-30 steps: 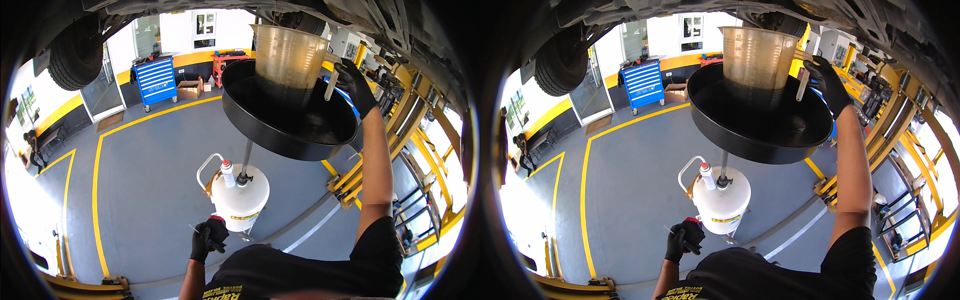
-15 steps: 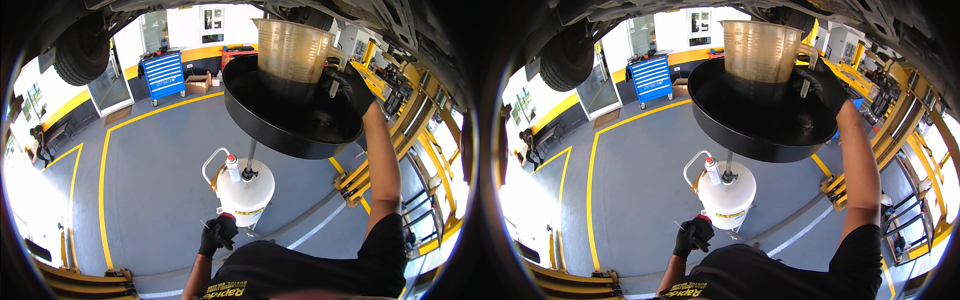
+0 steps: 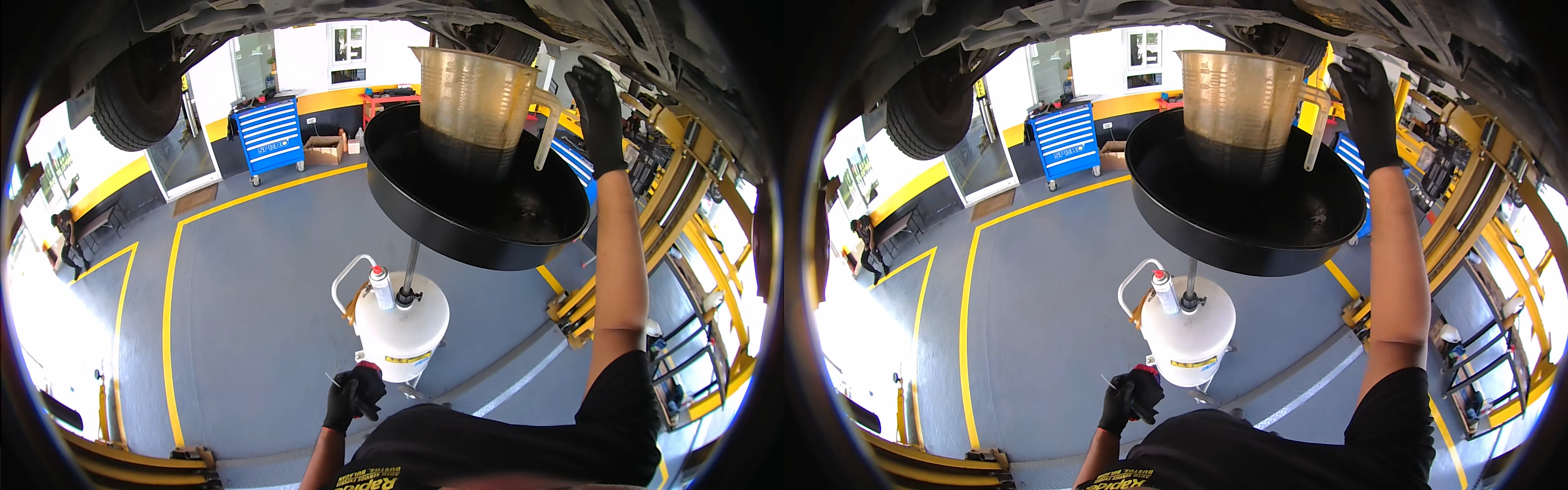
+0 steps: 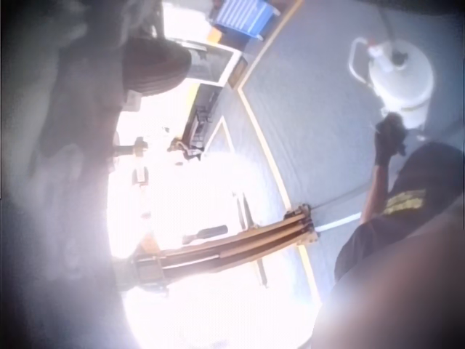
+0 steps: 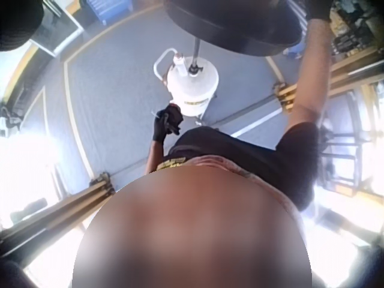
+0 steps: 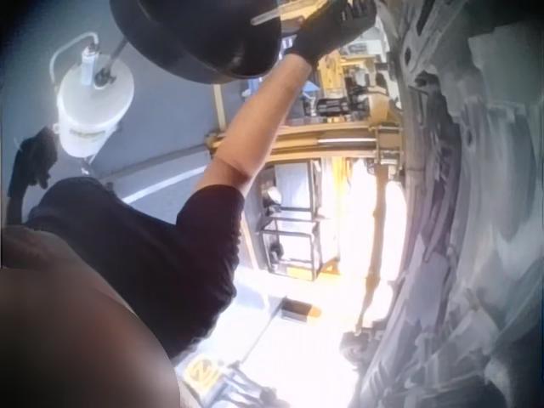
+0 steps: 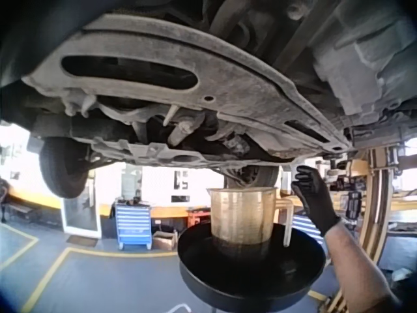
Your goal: The person drains oil from a vehicle using a drain pan and oil drain container. They position the container under the vehicle, remove the drain plug, allow oil to flow into the pan, and then reattach the plug. The person also uses a spray can and wipes the area with a cloth.
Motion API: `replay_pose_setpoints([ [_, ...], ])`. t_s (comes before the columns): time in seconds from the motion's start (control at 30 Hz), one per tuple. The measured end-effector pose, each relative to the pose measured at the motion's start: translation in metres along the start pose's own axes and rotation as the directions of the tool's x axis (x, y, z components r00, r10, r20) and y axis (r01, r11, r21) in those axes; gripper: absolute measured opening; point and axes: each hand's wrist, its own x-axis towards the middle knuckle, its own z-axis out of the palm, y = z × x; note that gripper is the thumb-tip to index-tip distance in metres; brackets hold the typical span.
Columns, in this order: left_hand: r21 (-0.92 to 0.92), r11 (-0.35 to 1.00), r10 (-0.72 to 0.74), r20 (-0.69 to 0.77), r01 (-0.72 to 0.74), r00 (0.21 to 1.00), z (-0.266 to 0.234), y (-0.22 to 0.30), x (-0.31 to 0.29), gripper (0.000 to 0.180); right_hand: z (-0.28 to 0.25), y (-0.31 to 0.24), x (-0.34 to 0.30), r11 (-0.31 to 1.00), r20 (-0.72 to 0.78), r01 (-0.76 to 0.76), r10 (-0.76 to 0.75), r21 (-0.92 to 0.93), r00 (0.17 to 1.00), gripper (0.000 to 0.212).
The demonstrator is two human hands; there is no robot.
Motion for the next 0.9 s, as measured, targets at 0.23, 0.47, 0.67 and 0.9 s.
replay_pose_setpoints([
  [0.23, 0.111, 0.993, 0.028, -0.014, -0.026, 1.000, 0.000, 0.013, -0.009, 0.026, 0.061, -0.125, 0.072, 0.984, 0.200, 0.101, -0.070, -0.149, 0.977, 0.069],
  [0.47, 0.014, 1.000, 0.026, -0.027, -0.026, 0.999, -0.012, -0.007, -0.012, 0.027, 0.099, -0.101, 0.090, 0.936, 0.219, -0.196, 0.266, -0.293, 0.939, 0.098],
  [0.67, -0.039, 0.999, -0.023, -0.024, 0.022, 0.999, -0.021, -0.013, -0.017, 0.026, 0.109, -0.062, 0.088, 0.939, 0.128, 0.065, -0.022, -0.338, 0.992, 0.098],
  [0.9, 0.007, 0.999, 0.035, -0.018, -0.035, 0.999, -0.020, -0.010, -0.006, 0.025, 0.108, -0.087, 0.084, 0.969, 0.077, 0.190, -0.204, 0.158, 0.976, 0.067],
])
